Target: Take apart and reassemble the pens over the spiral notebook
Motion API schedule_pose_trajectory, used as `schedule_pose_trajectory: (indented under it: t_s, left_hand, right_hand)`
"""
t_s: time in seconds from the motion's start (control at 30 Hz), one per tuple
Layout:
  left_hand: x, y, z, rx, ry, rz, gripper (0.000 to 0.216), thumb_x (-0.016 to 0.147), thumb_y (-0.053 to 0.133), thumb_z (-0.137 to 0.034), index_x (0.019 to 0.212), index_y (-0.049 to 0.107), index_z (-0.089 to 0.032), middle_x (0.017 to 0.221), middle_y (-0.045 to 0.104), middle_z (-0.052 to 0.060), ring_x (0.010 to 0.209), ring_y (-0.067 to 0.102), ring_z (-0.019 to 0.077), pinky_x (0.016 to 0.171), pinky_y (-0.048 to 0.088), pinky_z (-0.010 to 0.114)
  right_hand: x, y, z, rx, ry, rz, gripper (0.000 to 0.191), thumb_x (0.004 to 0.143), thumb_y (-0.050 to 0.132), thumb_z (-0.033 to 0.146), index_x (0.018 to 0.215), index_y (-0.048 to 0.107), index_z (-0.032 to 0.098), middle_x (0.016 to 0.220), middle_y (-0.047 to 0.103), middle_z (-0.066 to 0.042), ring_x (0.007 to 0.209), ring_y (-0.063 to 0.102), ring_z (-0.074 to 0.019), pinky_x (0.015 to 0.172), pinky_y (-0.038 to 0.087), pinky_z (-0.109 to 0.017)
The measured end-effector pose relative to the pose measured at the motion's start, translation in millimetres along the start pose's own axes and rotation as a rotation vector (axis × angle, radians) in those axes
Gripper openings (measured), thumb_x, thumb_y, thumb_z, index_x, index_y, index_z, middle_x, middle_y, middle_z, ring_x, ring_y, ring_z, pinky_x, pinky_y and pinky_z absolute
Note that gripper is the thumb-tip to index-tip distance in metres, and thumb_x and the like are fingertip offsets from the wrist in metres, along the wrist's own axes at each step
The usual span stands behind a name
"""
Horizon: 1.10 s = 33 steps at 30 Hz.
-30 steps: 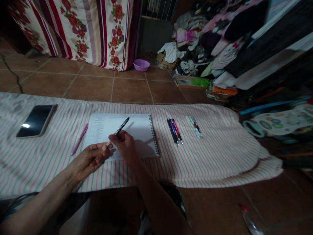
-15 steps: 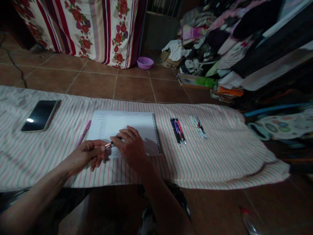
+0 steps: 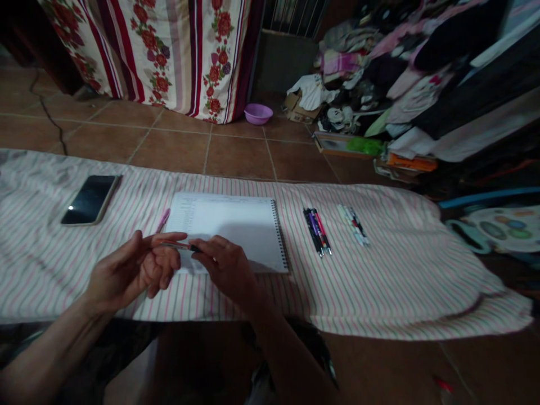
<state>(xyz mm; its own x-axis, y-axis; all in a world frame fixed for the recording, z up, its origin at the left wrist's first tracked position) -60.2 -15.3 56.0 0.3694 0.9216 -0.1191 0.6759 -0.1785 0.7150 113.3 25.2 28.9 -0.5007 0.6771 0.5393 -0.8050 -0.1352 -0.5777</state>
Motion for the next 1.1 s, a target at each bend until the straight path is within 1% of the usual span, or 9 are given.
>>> schedule_pose_trajectory:
  t_s: [0.13,0.23,0.3,0.4,0.57,0.73,0.8,0.93,1.1]
  left_hand:
    - [-12.7,-1.7,-4.4,0.011,-0.063,-0.043,0.034,0.087,0.045,-0.027,0.106,0.062,-0.005,0.076,0.069,0.015,0.054,0.065,0.0188,0.035,0.048,0.02]
    - [-19.8,-5.0,-2.7,-0.029,-0.149,-0.025,0.033,0.087,0.047,-0.028,0.104,0.063,-0.005,0.082,0.07,0.017,0.057,0.067,0.0211,0.032,0.047,0.018]
    - [-22.0,-5.7,0.5,-0.09,-0.169,-0.011,0.033,0.086,0.05,-0.029,0.105,0.062,-0.005,0.085,0.07,0.018,0.062,0.069,0.0212,0.035,0.047,0.015]
    - [-21.5,-5.3,5.0,-0.204,-0.145,-0.029,0.036,0.084,0.054,-0.033,0.105,0.062,-0.006,0.088,0.071,0.017,0.079,0.068,0.023,0.04,0.05,0.013]
    - [-18.4,-6.7,7.5,-0.24,-0.139,0.023,0.033,0.082,0.057,-0.026,0.107,0.061,-0.004,0.094,0.07,0.018,0.084,0.068,0.024,0.045,0.054,0.014]
    - [-18.5,-7.3,11.3,-0.255,-0.133,0.088,0.037,0.084,0.053,-0.03,0.114,0.057,-0.009,0.105,0.067,0.018,0.093,0.065,0.0289,0.038,0.054,0.018]
    - [-18.6,-4.1,12.7,-0.252,-0.119,0.102,0.038,0.084,0.052,-0.032,0.114,0.057,-0.009,0.109,0.065,0.019,0.097,0.063,0.0307,0.037,0.053,0.019]
    - [-17.7,3.3,12.7,-0.217,-0.065,0.03,0.033,0.079,0.061,-0.028,0.104,0.062,-0.008,0.103,0.068,0.018,0.096,0.064,0.0279,0.047,0.056,0.016]
    - [-15.3,2.3,11.8,-0.138,-0.061,-0.079,0.036,0.073,0.067,-0.032,0.099,0.064,-0.007,0.093,0.07,0.017,0.087,0.067,0.0252,0.054,0.055,0.015]
  right_hand:
    - [-2.3,6.3,11.8,0.067,0.003,-0.041,0.023,0.087,0.05,0.027,0.101,0.064,0.016,0.071,0.064,-0.003,0.061,0.055,-0.0113,0.058,0.046,-0.023]
    - [-3.4,6.5,18.3,-0.004,-0.023,-0.013,0.023,0.088,0.049,0.025,0.1,0.064,0.014,0.073,0.065,-0.005,0.066,0.056,-0.0133,0.063,0.046,-0.027]
    - [-3.4,6.1,19.5,-0.047,-0.061,-0.013,0.022,0.088,0.047,0.024,0.098,0.063,0.014,0.074,0.065,-0.006,0.068,0.056,-0.0141,0.065,0.047,-0.028]
    - [-2.4,6.1,16.7,-0.087,-0.122,-0.039,0.019,0.089,0.045,0.024,0.094,0.062,0.015,0.075,0.065,-0.006,0.069,0.056,-0.0141,0.066,0.047,-0.029]
    - [2.1,4.7,10.6,-0.154,-0.177,-0.02,0.018,0.089,0.046,0.024,0.092,0.061,0.016,0.074,0.063,-0.005,0.068,0.054,-0.0144,0.065,0.046,-0.028]
    - [5.6,0.9,12.2,-0.138,-0.185,0.009,0.024,0.091,0.039,0.024,0.088,0.061,0.016,0.072,0.061,-0.006,0.066,0.052,-0.0153,0.061,0.044,-0.029]
    - [6.3,-0.9,13.8,-0.132,-0.203,-0.016,0.025,0.091,0.037,0.023,0.088,0.06,0.016,0.072,0.061,-0.006,0.066,0.052,-0.0157,0.062,0.045,-0.03]
    - [7.8,-4.9,16.8,-0.107,-0.234,-0.054,0.022,0.091,0.037,0.019,0.094,0.058,0.016,0.073,0.063,-0.006,0.065,0.052,-0.0158,0.063,0.046,-0.031]
    - [6.7,-7.4,18.4,-0.119,-0.188,0.033,0.027,0.091,0.034,0.02,0.107,0.055,0.016,0.077,0.063,-0.007,0.071,0.055,-0.0175,0.068,0.048,-0.033]
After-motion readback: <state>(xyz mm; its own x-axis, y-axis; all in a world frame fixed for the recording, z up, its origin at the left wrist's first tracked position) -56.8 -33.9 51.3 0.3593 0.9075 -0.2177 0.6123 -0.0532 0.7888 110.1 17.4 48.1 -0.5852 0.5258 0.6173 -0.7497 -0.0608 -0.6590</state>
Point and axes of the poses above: each hand's wrist, its own x-axis towards the middle knuckle, its own y-axis out of the palm, z = x × y, the point moved 1 cm from there along x, towards the middle knuckle
